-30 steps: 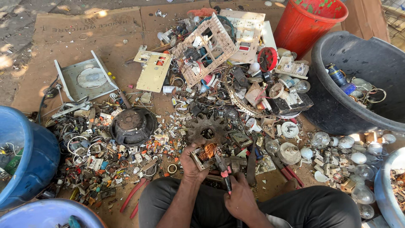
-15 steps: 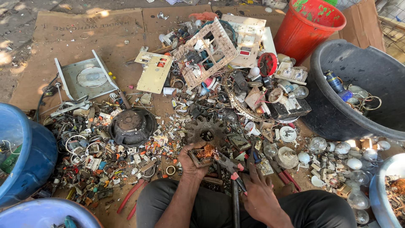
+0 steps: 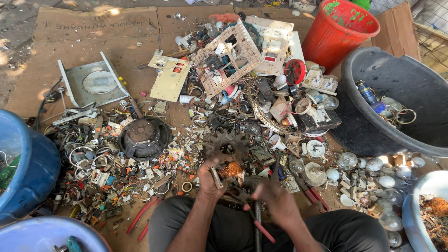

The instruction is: The person sits cross-legged on the ground and uses pliers to strip copper wire from small electronic components. They handle several small metal parts, twisting and pulling them apart to separate the materials.

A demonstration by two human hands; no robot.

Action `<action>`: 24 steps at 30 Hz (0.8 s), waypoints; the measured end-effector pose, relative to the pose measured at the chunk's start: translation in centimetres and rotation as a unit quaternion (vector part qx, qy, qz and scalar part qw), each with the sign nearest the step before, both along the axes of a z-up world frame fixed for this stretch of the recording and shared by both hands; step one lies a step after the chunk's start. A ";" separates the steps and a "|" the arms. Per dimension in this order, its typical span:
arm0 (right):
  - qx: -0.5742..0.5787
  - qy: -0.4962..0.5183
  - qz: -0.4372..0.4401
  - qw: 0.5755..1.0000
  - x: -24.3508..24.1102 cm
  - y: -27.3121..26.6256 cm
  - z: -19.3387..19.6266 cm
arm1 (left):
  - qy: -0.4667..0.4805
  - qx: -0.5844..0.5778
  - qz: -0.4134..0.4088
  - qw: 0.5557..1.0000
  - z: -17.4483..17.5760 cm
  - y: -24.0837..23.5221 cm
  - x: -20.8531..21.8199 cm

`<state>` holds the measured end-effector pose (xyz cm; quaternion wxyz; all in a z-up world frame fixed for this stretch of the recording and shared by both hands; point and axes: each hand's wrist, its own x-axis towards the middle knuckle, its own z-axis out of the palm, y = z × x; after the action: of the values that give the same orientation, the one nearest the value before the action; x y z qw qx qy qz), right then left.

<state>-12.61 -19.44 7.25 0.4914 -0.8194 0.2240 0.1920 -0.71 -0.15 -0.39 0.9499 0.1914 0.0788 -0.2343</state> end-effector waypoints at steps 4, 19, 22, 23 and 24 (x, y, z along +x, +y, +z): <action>0.335 -0.014 -0.237 0.912 3.8 0.4 -2.5 | -0.099 0.197 -0.068 0.973 -0.3 -1.4 -1.2; 0.370 -0.044 -0.126 0.919 2.3 2.2 -7.8 | -0.122 0.427 -0.180 0.878 -4.2 -3.7 -1.7; 0.305 -0.049 -0.102 0.946 2.4 2.4 -8.4 | -0.081 0.421 -0.218 0.877 -3.8 -3.4 -1.7; 0.279 -0.056 -0.091 0.954 2.4 2.4 -8.6 | -0.103 0.434 -0.213 0.869 -3.7 -3.4 -1.7; 0.275 -0.069 -0.097 0.954 2.3 2.4 -8.8 | -0.125 0.447 -0.210 0.860 -3.6 -3.4 -1.7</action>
<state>-10.26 -17.04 -1.56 0.7286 -0.6378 0.2065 0.1404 -2.45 -3.56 -3.98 0.6922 0.6356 0.0134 -0.3416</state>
